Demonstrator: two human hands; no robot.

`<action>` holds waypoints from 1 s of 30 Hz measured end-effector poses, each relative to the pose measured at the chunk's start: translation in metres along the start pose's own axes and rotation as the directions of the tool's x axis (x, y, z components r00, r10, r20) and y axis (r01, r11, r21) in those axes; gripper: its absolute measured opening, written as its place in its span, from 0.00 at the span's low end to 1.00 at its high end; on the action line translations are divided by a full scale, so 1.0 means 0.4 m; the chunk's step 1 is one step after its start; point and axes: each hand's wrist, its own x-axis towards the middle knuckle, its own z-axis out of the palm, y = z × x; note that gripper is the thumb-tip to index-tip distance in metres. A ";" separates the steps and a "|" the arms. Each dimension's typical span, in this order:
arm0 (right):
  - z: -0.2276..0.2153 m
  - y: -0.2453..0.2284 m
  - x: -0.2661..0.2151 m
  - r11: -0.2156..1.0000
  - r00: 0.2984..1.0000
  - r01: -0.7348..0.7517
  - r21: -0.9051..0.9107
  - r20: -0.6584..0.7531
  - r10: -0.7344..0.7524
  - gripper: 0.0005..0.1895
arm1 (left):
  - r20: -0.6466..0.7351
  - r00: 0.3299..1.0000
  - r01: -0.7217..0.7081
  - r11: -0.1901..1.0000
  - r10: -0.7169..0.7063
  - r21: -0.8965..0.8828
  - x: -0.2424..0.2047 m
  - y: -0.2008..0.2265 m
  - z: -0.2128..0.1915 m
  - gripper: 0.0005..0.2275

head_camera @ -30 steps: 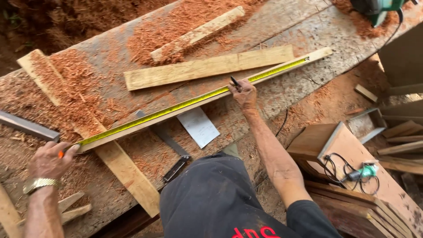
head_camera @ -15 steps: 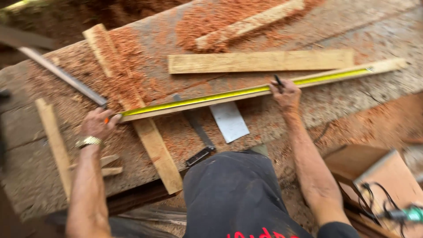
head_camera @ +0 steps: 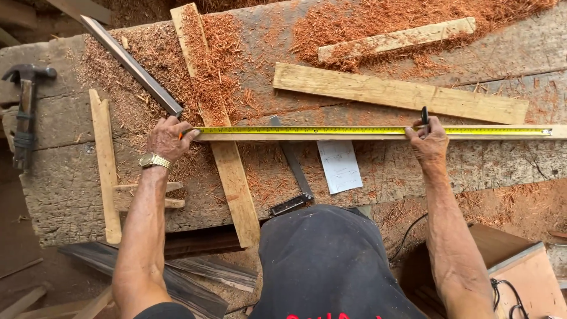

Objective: The person measures a long wooden plank with a tape measure and marks it with a pen. They then use a square ruler to draw a straight line across the plank at the marked point.

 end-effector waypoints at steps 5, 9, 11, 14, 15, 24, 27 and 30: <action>-0.004 -0.007 0.007 0.999 0.999 -0.048 -0.017 0.023 0.048 0.15 | -0.045 0.998 -0.042 0.999 0.042 0.000 0.005 0.002 0.000 0.15; 0.001 0.010 0.019 0.994 0.997 -0.070 -0.081 0.029 0.072 0.17 | -0.043 0.998 -0.035 0.999 0.034 -0.013 -0.001 0.015 -0.017 0.16; 0.003 0.008 0.019 0.993 0.998 -0.055 -0.108 0.035 0.060 0.17 | -0.042 0.999 -0.025 0.999 0.023 -0.035 0.000 0.022 -0.030 0.15; 0.000 0.021 0.027 0.986 0.999 -0.027 -0.167 0.036 0.034 0.17 | -0.051 0.998 -0.033 0.998 0.030 -0.055 0.000 0.023 -0.030 0.14; 0.000 0.027 0.032 0.981 0.999 -0.010 -0.196 0.034 0.017 0.18 | -0.064 0.997 -0.049 0.998 0.045 -0.048 0.001 0.021 -0.029 0.14; -0.003 -0.007 0.028 0.990 0.993 -0.102 -0.093 0.043 0.106 0.18 | -0.032 0.999 -0.018 0.998 0.016 -0.055 0.008 0.019 -0.018 0.15; -0.006 -0.010 0.026 0.991 0.993 -0.107 -0.086 0.048 0.111 0.16 | -0.037 0.999 -0.038 0.998 0.035 -0.059 0.010 0.013 -0.015 0.15; -0.002 0.017 0.039 0.985 0.994 -0.096 -0.144 0.036 0.102 0.13 | -0.024 0.999 -0.038 0.998 0.037 -0.054 0.012 0.016 -0.020 0.14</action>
